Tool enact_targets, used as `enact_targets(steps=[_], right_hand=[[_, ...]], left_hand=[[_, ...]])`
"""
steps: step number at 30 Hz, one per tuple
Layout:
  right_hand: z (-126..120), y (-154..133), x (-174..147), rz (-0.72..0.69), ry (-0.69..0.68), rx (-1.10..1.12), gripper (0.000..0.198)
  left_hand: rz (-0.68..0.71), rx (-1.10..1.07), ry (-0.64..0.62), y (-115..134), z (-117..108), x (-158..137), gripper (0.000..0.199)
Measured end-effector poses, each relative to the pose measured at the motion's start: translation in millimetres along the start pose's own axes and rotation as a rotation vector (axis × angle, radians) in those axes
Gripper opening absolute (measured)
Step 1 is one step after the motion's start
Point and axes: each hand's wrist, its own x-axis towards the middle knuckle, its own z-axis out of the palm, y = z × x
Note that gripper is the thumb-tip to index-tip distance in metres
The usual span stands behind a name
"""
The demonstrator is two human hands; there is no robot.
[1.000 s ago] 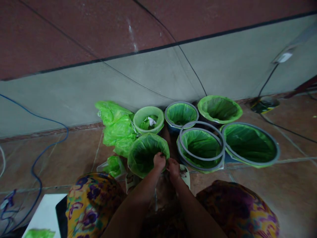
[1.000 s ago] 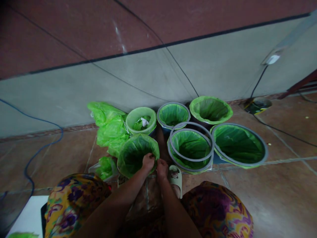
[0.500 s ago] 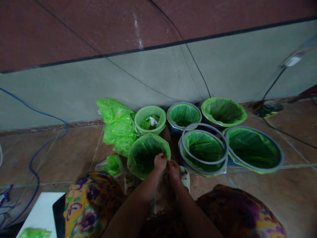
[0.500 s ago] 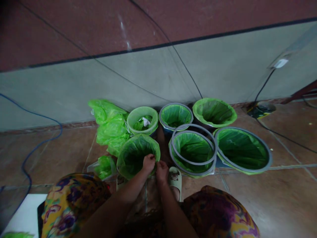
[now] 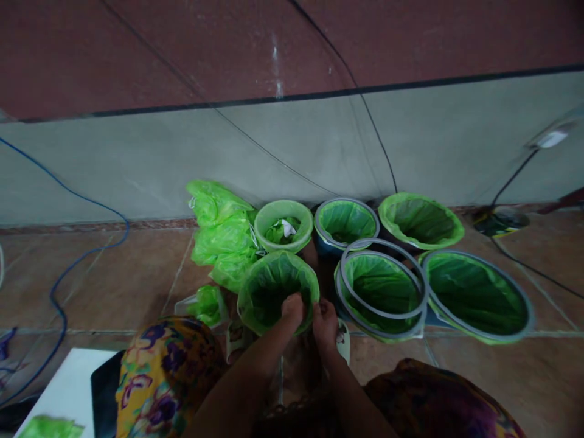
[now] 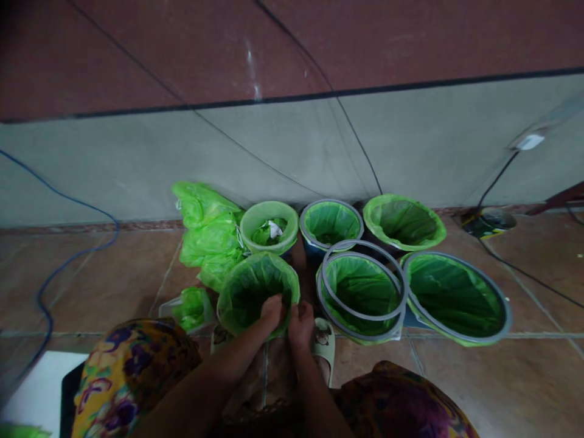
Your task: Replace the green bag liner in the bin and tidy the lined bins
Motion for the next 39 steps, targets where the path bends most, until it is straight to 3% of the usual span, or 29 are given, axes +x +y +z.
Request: enact_targets(steps=[3,8,10,12,16,22,27,32,35,37,39], right_hand=[[1.1,-29.0,20.2,-0.140,0.042,-0.159,0.044],[30.1,-86.3,78.5,-0.329,-0.031,-0.484,0.035],[47.5,-101.3,99.1,-0.329,-0.122,-0.576,0.034],[63.9,-108.2,113.3,-0.310,-0.232,-0.664,0.034],[83.8,-101.8,124.4,-0.301,-0.409,-0.790,0.036],[83.6,-83.4,123.2,-0.479,-0.541,-0.824,0.027],[73.4,-78.5,122.2,-0.494,-0.580,-0.904,0.022],[66.6,-81.6,116.4,-0.390,-0.587,-0.949,0.022],[55.9,-88.4,109.0,-0.453,-0.519,-0.881,0.034],[38.3,-91.3,103.6,-0.536,-0.372,-0.780,0.041],[12.1,-90.0,98.2,-0.530,-0.177,-0.737,0.039]], left_hand=[[0.017,0.041,0.084,-0.1,-18.5,2.4,0.024],[0.069,0.121,0.465,-7.6,-89.0,35.2,0.034],[0.076,0.198,0.485,-12.3,-115.7,55.6,0.036],[0.105,0.273,0.426,-17.6,-132.0,74.8,0.037],[0.174,0.315,0.273,-30.7,-134.2,99.1,0.032],[0.275,0.324,0.116,-53.7,-131.9,104.4,0.027],[0.258,0.365,0.073,-63.4,-139.8,105.4,0.029],[0.187,0.419,0.105,-61.7,-135.9,99.9,0.035],[0.157,0.440,0.129,-56.4,-137.8,94.1,0.044],[0.156,0.450,0.146,-53.9,-143.7,89.0,0.052],[0.170,0.464,0.167,-53.3,-153.0,82.5,0.060]])
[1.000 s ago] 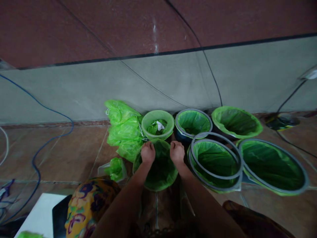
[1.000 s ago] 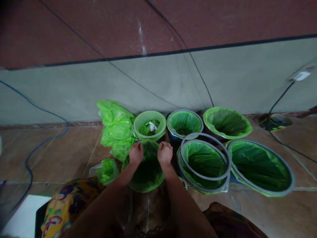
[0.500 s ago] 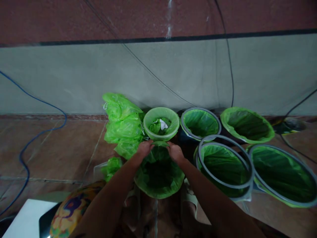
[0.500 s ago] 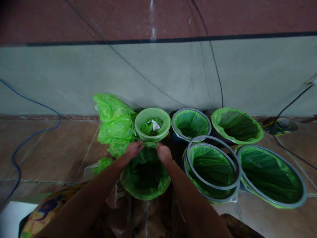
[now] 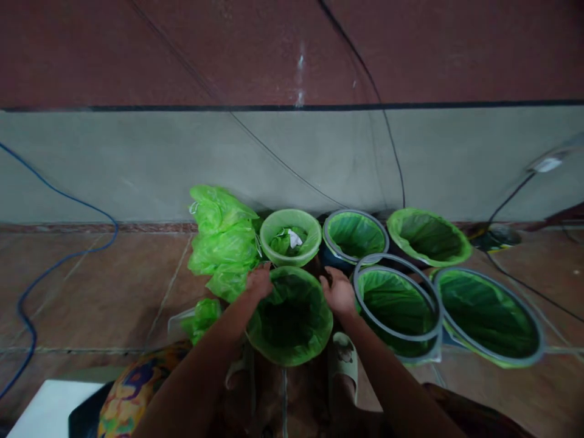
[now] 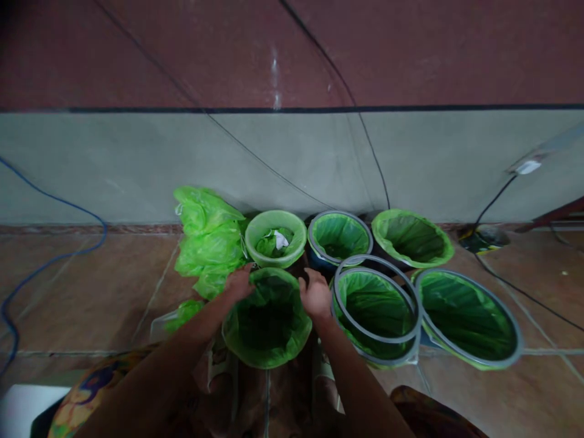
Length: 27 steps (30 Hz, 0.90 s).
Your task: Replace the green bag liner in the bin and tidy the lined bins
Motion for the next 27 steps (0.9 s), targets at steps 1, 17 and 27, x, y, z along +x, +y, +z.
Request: enact_targets(steps=[1,17,27], right_hand=[[-9.1,8.8,-8.4,0.080,0.058,-0.034,0.038],[-100.9,40.9,-64.6,0.231,-0.220,-0.262,0.030],[-146.6,-78.2,-137.8,-0.646,-0.554,-0.046,0.022]], left_hand=[[0.007,0.009,0.012,-2.1,-5.6,-3.0,0.062],[0.059,-0.337,0.118,-7.0,-107.5,-85.0,0.032],[-0.066,-1.171,-0.056,-0.8,-117.7,-93.3,0.045]])
